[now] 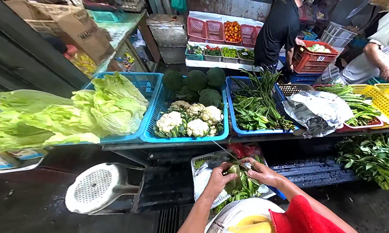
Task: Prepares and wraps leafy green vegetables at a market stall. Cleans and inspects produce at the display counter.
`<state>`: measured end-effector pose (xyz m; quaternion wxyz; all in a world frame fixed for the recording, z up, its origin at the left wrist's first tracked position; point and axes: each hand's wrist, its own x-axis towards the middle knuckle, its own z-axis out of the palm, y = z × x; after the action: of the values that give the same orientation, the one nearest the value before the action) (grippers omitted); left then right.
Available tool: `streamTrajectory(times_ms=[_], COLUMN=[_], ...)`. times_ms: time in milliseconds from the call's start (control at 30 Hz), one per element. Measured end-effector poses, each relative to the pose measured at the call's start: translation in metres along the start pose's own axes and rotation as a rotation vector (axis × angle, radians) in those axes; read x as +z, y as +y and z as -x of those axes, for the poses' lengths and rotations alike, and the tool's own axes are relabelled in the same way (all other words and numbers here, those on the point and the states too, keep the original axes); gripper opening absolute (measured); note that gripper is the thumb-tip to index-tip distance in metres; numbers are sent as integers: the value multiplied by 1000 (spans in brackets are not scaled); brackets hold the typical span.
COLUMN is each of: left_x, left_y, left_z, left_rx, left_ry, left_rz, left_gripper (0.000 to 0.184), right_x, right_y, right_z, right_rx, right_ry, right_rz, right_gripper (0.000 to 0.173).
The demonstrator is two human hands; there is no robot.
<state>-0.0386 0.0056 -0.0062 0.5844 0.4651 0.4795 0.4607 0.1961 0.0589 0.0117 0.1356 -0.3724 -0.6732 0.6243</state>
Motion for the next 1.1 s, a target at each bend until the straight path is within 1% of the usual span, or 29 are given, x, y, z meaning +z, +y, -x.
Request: streamTrajectory(times_ms=[33, 67, 133, 167, 200, 333, 467, 533, 633, 700, 833, 900, 967, 1033, 1067, 1100], left_x=[-2, -3, -3, -1, 1, 5, -2, -5, -5, -4, -15, -29, -42, -54, -57, -58], left_y=[1, 1, 0, 1, 1, 3, 2, 4, 3, 0, -5, -4, 10, 33, 47, 61], left_z=[0, 1, 0, 0, 0, -2, -6, -7, -7, -9, -14, -19, -23, -29, -34, -41], left_rx=[-11, -8, 12, 21, 27, 40, 86, 69, 27, 18, 89, 159, 209, 303, 356, 400], left_ry=[14, 18, 29, 35, 35, 10, 39, 43, -12, -10, 35, 24, 94, 205, 301, 405], left_rz=[48, 96, 159, 160, 146, 63, 56, 58, 80, 115, 280, 398, 421, 339, 239, 124], left_gripper=[31, 32, 31, 30, 31, 32, 26, 25, 24, 23, 22, 21, 18, 17, 18, 19], right_x=[-2, -2, 1, 4, 6, 10, 6, 5, 6, 6, -3, -11, -20, -27, -29, -30], right_y=[-2, -3, -9, -12, -15, -26, -31, -27, -22, -21, -20, -15, -6, 11, 20, 28], right_z=[0, -1, -4, -7, -9, -17, -17, -15, -15, -15, -11, -7, -1, 5, 8, 11], right_rx=[-7, -13, 1, 7, 9, 30, 48, 49, 42, 32, 14, -6, -11, -2, 7, 30], right_ry=[4, 20, 74, 102, 122, 139, 130, 145, 146, 160, 264, 336, 376, 377, 359, 327], right_rz=[6, 24, 81, 114, 143, 257, 339, 333, 285, 267, 220, 151, 98, 78, 61, 44], right_gripper=[77, 71, 47, 39, 35, 29, 28, 28, 28, 28, 27, 22, 19, 20, 25, 36])
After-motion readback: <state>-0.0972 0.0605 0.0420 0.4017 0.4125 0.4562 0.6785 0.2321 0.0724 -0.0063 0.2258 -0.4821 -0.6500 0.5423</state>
